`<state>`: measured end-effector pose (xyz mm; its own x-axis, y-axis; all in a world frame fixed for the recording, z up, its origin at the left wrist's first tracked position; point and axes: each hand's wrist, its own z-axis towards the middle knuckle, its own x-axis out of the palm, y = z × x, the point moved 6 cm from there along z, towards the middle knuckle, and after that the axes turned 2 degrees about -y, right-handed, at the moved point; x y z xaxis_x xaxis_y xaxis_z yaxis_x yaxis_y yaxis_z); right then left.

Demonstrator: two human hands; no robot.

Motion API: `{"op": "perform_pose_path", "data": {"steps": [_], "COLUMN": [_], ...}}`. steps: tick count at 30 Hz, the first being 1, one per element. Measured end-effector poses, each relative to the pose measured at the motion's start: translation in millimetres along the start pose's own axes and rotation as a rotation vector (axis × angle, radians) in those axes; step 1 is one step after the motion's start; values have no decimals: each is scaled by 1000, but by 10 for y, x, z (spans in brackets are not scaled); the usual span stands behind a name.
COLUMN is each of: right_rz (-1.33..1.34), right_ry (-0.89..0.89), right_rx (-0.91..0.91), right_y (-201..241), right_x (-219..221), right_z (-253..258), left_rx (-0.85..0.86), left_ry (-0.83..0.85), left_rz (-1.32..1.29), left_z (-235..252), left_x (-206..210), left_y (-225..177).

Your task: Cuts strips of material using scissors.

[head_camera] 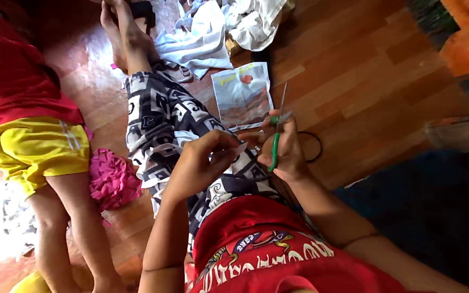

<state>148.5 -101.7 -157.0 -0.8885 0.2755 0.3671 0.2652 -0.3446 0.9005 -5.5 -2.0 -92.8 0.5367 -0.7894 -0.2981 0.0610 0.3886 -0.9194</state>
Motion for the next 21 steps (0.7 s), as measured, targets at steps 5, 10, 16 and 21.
{"op": "perform_pose_path", "data": {"steps": [5, 10, 16, 21], "right_rz": [-44, -241, -390, -464], "right_ry": [6, -252, -349, -355], "right_rx": [-15, 138, 256, 235], "right_y": [59, 38, -73, -55], "right_x": [296, 235, 144, 213], "right_z": [84, 74, 8, -11], "left_rx": [-12, -145, -396, -340], "left_ry": [1, -318, -597, -451], "left_rz": [28, 163, -378, -283], "left_z": [-47, -233, -669, -602], "left_x": [10, -94, 470, 676], "left_y": [31, 227, 470, 479]}}
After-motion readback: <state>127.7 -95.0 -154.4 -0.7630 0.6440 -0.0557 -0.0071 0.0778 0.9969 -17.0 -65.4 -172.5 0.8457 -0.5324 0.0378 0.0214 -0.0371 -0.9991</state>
